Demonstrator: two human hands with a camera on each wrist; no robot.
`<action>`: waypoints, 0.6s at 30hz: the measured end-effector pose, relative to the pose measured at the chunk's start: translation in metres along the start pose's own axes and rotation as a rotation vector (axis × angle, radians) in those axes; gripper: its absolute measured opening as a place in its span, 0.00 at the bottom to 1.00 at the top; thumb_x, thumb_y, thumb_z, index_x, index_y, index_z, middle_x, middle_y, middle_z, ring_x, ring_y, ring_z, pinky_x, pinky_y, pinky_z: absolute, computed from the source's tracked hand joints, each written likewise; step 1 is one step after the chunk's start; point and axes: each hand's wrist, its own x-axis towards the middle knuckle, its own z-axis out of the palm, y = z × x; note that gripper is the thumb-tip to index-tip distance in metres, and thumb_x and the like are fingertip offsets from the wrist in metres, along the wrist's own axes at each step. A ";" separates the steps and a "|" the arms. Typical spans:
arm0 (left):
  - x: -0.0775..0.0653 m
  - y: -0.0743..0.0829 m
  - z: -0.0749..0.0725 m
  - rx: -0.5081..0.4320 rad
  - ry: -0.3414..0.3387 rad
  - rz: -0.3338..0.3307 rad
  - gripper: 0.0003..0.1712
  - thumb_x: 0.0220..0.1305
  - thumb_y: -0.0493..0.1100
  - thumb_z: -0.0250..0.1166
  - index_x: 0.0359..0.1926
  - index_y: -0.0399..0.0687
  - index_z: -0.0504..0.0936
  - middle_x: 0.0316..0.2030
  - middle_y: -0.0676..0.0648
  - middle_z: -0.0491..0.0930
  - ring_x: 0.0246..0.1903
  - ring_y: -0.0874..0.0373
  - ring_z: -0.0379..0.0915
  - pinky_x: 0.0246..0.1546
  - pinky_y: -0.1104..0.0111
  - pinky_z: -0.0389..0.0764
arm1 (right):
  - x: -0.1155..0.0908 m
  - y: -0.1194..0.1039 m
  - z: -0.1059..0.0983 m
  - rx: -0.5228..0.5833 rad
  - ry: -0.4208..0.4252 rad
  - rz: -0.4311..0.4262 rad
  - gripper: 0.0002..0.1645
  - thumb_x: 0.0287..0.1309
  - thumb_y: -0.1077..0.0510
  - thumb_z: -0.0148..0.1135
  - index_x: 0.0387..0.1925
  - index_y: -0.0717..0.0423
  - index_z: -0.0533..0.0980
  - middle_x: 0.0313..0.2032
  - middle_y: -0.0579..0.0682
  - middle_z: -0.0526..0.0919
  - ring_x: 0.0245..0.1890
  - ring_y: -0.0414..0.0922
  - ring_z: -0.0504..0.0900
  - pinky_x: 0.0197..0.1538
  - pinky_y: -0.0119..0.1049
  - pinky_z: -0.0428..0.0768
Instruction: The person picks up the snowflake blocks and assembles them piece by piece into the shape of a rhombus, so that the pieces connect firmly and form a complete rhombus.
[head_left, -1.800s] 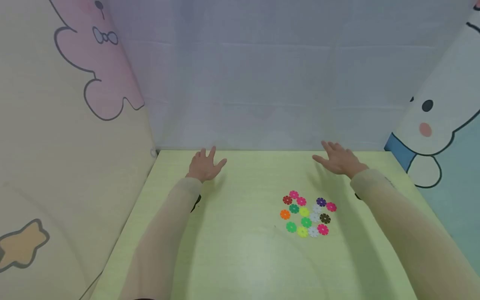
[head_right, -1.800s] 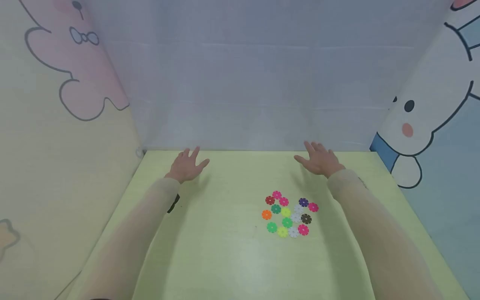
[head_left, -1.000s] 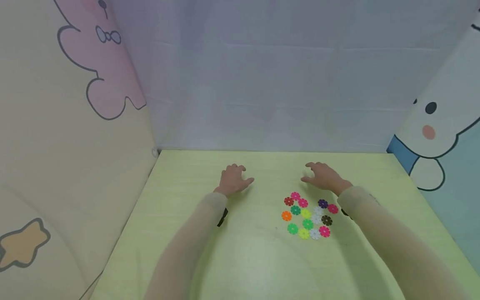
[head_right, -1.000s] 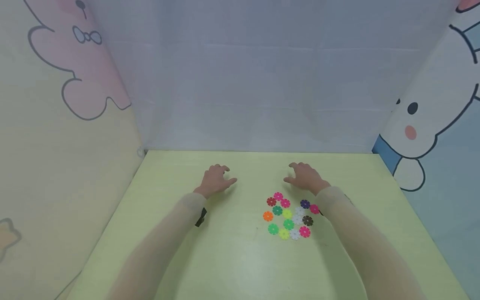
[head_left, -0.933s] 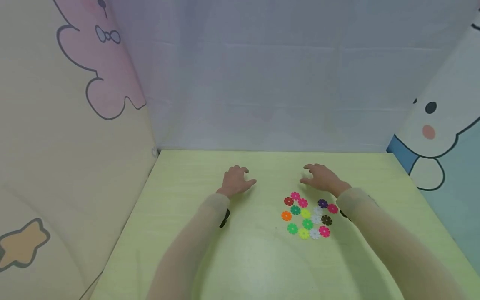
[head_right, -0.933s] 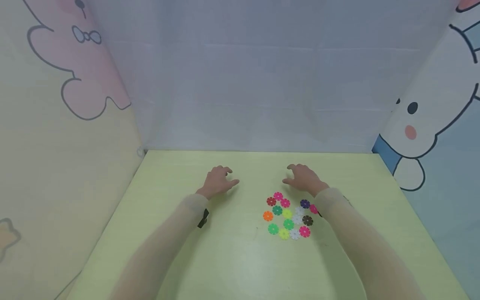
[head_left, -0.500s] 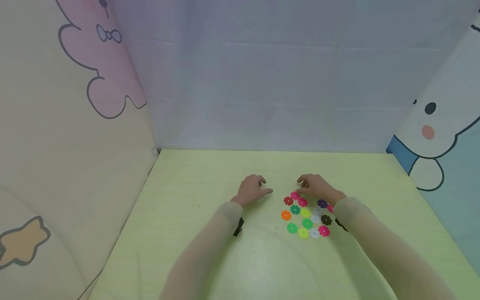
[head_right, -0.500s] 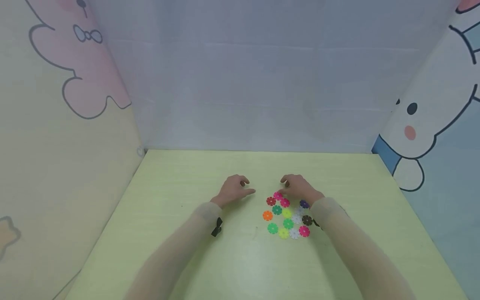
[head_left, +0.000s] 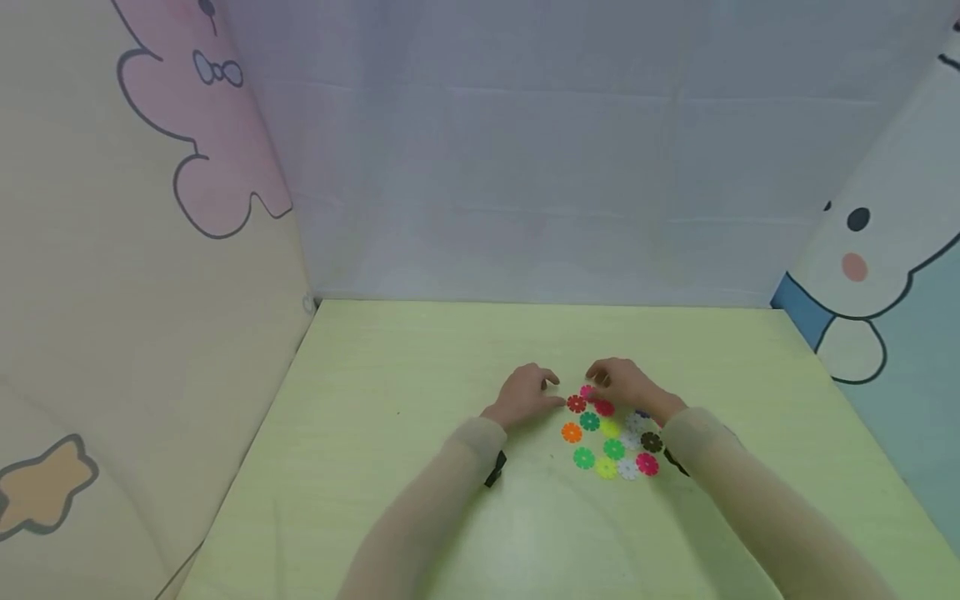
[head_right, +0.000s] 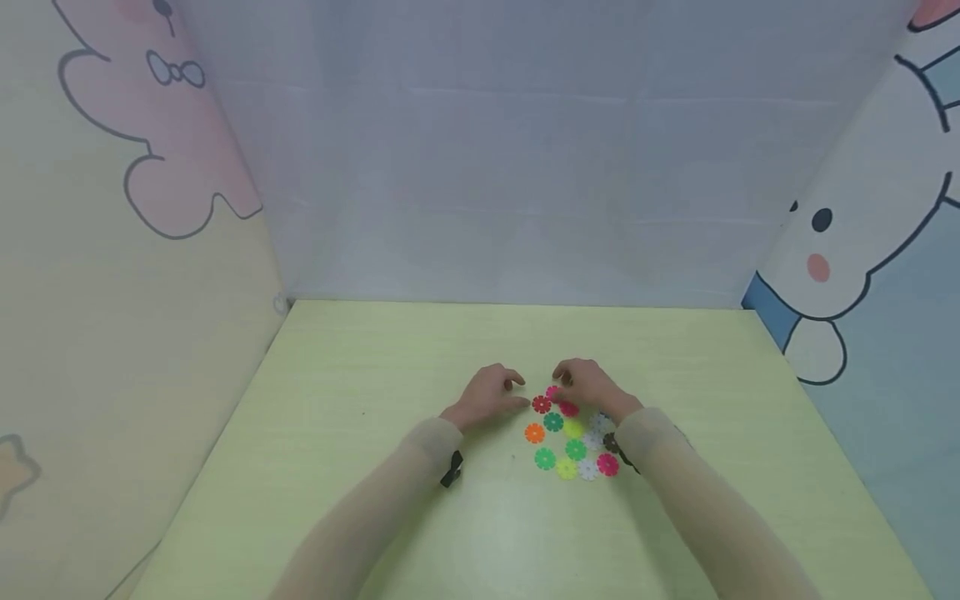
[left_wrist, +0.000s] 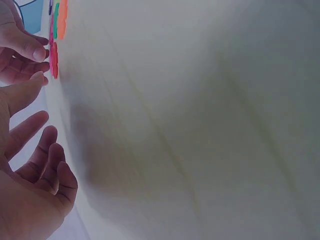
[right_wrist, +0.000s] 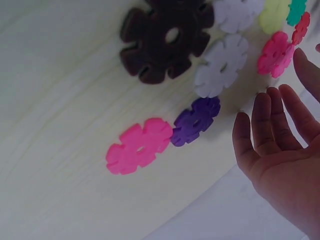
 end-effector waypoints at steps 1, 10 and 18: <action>0.000 0.001 0.002 0.003 -0.003 0.003 0.20 0.57 0.52 0.70 0.47 0.48 0.84 0.33 0.53 0.74 0.34 0.60 0.67 0.36 0.71 0.70 | 0.000 0.000 0.001 0.002 0.001 0.000 0.21 0.55 0.56 0.70 0.46 0.64 0.78 0.39 0.53 0.80 0.40 0.51 0.75 0.48 0.47 0.75; 0.002 0.011 0.011 0.076 -0.034 0.039 0.21 0.57 0.52 0.70 0.50 0.49 0.84 0.36 0.53 0.76 0.36 0.61 0.67 0.38 0.72 0.71 | 0.000 0.001 0.006 -0.011 0.027 -0.025 0.16 0.54 0.57 0.70 0.42 0.63 0.80 0.37 0.51 0.80 0.38 0.50 0.75 0.46 0.47 0.75; 0.005 0.014 0.014 0.093 -0.037 0.036 0.22 0.56 0.54 0.70 0.51 0.51 0.84 0.39 0.55 0.78 0.37 0.62 0.67 0.38 0.72 0.70 | 0.000 0.004 0.008 -0.022 0.038 -0.016 0.15 0.53 0.58 0.71 0.41 0.62 0.80 0.36 0.51 0.80 0.36 0.49 0.75 0.45 0.46 0.76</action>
